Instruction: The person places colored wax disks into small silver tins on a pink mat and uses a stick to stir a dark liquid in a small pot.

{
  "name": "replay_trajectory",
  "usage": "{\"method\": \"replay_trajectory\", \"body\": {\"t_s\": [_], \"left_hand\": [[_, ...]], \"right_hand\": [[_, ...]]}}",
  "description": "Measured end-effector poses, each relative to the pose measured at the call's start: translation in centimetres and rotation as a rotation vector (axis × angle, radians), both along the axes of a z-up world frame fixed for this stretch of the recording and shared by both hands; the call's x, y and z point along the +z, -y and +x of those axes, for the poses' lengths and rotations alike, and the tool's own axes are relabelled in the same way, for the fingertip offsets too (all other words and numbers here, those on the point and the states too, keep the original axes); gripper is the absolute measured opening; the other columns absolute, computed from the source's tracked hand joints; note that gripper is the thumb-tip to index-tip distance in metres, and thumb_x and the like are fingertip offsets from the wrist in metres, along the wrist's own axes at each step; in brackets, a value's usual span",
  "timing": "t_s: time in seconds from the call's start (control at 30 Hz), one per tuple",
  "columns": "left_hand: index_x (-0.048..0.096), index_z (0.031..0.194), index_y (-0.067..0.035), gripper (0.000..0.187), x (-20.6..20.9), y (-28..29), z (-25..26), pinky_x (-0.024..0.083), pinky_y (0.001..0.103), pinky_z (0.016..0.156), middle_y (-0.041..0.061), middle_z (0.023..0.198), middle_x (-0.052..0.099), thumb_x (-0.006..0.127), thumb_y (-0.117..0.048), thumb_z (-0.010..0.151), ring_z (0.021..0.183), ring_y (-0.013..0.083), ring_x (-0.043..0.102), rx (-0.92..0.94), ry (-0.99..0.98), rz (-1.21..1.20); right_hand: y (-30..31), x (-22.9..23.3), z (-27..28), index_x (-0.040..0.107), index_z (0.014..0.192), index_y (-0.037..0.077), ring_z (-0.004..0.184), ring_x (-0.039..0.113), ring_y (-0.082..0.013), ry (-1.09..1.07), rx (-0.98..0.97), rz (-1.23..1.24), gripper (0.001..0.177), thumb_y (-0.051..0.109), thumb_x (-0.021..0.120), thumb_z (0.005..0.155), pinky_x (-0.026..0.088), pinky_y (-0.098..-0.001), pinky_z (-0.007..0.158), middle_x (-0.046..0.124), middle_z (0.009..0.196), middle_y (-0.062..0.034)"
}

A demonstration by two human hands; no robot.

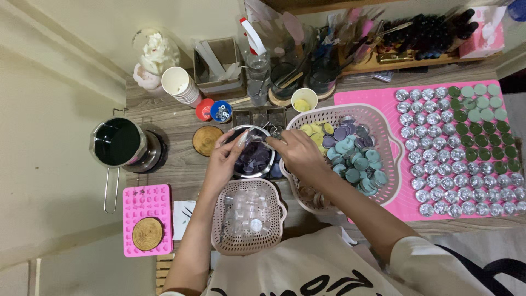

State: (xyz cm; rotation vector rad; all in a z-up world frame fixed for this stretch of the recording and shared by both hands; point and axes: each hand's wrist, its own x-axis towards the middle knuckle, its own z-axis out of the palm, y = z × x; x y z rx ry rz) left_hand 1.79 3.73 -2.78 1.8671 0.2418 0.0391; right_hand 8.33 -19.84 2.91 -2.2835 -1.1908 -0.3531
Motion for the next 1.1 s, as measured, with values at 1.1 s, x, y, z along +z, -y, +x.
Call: {"method": "replay_trajectory", "body": {"t_s": [1.1], "left_hand": [[0.073,0.129,-0.012,0.035,-3.2,-0.9,-1.1,0.034,0.039,0.117,0.017,0.14,0.064,0.065,-0.03,0.1,0.141,0.0257,0.05,0.244,0.035,0.025]], "right_hand": [[0.5,-7.7,-1.2,0.062,0.099,-0.006,0.086,0.068,-0.045,-0.698,-0.265,-0.239,0.018,0.012,0.062,0.098,0.054,-0.0529,0.078,0.068,0.088,-0.0269]]}}
